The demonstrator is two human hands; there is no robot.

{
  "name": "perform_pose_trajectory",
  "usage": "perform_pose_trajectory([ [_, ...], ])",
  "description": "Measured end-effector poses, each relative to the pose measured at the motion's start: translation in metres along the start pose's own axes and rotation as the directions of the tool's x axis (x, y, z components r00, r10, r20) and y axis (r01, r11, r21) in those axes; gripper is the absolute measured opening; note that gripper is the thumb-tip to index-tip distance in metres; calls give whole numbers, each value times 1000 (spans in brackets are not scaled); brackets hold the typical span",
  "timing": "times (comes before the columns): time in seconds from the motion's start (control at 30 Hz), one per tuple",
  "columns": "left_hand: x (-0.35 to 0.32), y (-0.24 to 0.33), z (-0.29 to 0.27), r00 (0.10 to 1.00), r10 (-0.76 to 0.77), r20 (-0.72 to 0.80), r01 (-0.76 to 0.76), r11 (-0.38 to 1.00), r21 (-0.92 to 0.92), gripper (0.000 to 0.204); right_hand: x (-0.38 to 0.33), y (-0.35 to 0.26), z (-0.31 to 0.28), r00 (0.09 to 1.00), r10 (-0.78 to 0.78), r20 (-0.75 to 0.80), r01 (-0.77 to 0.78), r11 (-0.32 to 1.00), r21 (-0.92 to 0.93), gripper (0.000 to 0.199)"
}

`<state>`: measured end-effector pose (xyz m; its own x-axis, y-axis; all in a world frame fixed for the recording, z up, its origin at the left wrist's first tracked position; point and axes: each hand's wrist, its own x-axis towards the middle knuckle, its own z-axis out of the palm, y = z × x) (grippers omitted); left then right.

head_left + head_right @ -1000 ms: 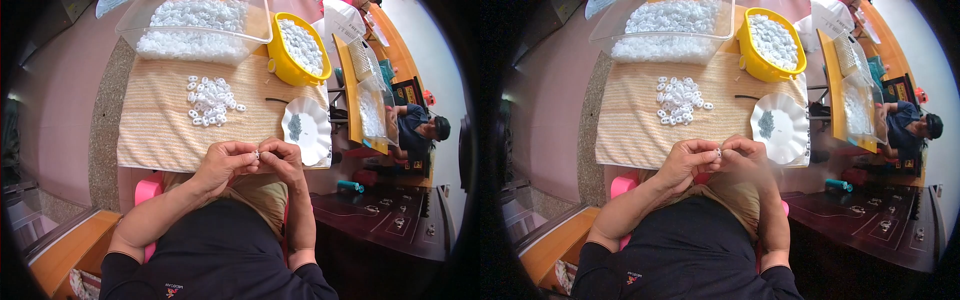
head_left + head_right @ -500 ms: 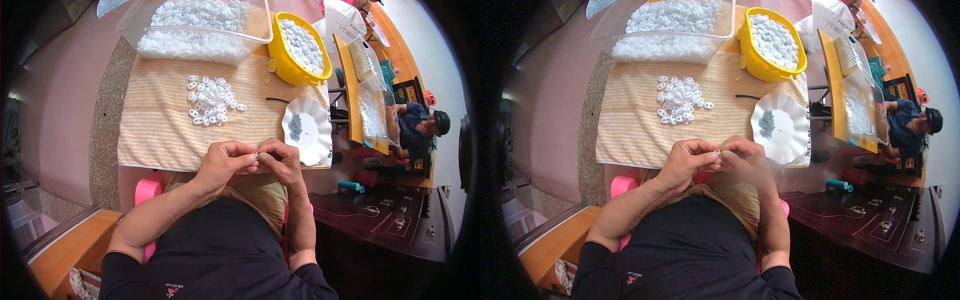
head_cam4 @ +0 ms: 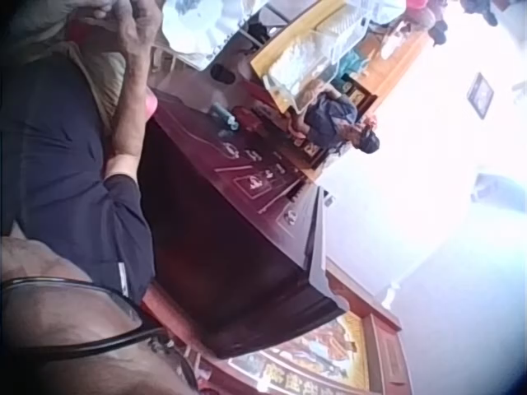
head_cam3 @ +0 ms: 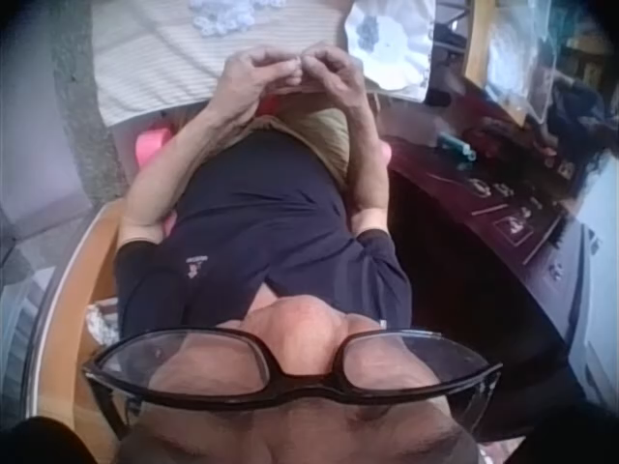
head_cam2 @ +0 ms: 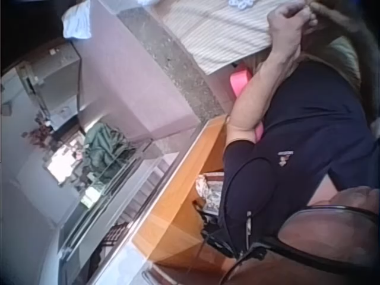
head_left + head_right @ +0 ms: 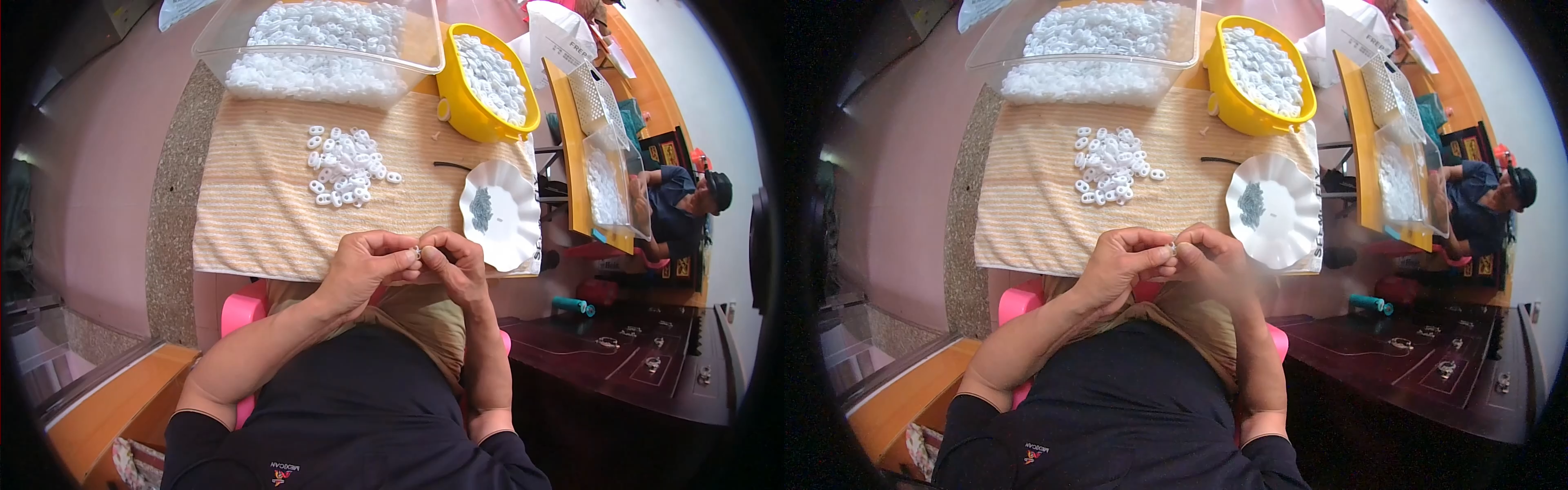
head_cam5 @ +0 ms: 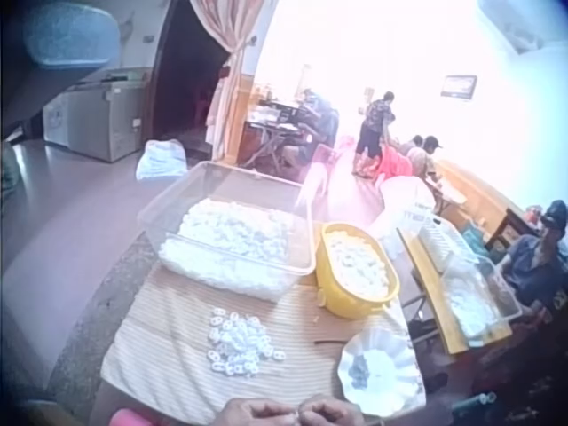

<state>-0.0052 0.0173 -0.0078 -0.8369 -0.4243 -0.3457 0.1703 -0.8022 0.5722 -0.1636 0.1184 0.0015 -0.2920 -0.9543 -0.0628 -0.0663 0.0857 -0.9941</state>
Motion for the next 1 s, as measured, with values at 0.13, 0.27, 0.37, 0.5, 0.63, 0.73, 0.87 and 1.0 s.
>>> perform_pose_trajectory([
  [0.13, 0, -1, 0, 1000, 7, -4, -7, 1000, -5, 17, -1, -8, 5, 996, 85, -3, -84, 993, 79, 11],
  [0.27, 0, -2, 0, 1000, 16, -8, -16, 1000, 6, 17, -2, -9, 7, 996, 87, -10, -87, 995, 51, 12],
  [0.37, 2, -5, -2, 999, 36, -3, -36, 999, 21, 17, -2, -6, 7, 997, 75, -13, -75, 997, 36, 13],
  [0.5, 0, -7, 0, 998, 65, -15, -64, 996, 64, 18, -3, 1, 5, 996, 76, -39, -76, 997, -7, 13],
  [0.63, -1, -6, 1, 996, 88, -15, -87, 993, 76, 18, -3, 4, 6, 995, 85, -57, -85, 996, 2, 14],
  [0.73, -1, -4, 1, 997, 79, -20, -77, 994, 76, 18, -3, 1, 7, 996, 60, -68, -64, 996, -56, 13],
  [0.87, 0, -4, 1, 997, 80, -14, -78, 994, 77, 17, -1, 0, 7, 998, 10, -63, -10, 1000, 3, 14],
  [1.0, 1, -4, -1, 997, 78, -21, -77, 996, 41, 17, -2, 2, 6, 998, 45, -50, -36, 985, 167, 15],
])
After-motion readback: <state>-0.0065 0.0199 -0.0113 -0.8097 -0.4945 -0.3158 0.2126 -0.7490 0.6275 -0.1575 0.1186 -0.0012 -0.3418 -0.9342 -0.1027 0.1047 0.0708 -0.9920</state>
